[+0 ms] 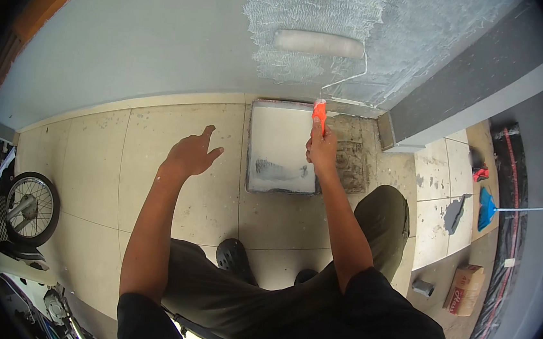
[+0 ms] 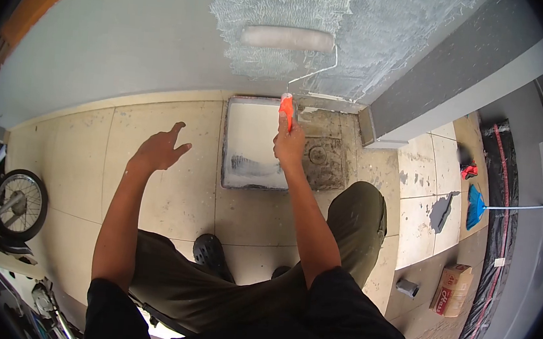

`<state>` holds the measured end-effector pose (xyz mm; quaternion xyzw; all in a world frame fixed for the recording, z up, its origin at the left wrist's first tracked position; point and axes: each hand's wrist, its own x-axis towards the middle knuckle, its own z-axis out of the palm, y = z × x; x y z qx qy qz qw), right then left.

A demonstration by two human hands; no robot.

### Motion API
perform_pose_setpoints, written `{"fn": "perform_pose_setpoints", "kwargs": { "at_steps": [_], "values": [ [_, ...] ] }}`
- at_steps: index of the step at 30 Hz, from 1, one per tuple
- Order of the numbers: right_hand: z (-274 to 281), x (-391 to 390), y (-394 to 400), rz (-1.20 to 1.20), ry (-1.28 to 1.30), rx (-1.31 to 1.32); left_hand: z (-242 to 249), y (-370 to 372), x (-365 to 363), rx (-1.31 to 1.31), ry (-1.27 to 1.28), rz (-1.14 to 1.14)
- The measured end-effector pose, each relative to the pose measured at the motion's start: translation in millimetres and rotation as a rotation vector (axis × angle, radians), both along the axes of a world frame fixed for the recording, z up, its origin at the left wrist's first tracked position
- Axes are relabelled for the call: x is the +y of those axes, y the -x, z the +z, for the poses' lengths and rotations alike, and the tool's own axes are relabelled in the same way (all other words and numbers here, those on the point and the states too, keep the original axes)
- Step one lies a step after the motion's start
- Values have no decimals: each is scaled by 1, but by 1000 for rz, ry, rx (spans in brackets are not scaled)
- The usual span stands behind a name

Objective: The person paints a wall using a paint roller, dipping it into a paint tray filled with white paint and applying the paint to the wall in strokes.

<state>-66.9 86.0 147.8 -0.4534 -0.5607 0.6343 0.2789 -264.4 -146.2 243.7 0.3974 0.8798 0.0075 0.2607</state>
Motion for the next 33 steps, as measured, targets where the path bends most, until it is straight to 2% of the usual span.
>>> {"fn": "perform_pose_setpoints", "kwargs": {
  "at_steps": [7, 9, 13, 15, 18, 26, 33],
  "values": [
    [-82, -21, 0, 34, 196, -79, 9, -1, -1, -13, 55, -1],
    [-99, -19, 1, 30, 224, -164, 3, 0, -3, 6, -45, -9],
    [-120, -16, 10, 38, 203, -269, 1, 2, 0, -17, -24, -8],
    [-123, -12, 16, 45, 287, -285, -1, 1, 1, -23, -51, -19],
    [-115, -11, 22, 30, 428, -244, 10, -4, 5, -56, -1, 0],
    [-88, -13, -2, 35, 247, -169, 7, -6, 4, -25, -27, -5],
    [12, -21, -1, 13, 40, -8, 0, -4, 4, -20, -41, -24]
  ]
}}
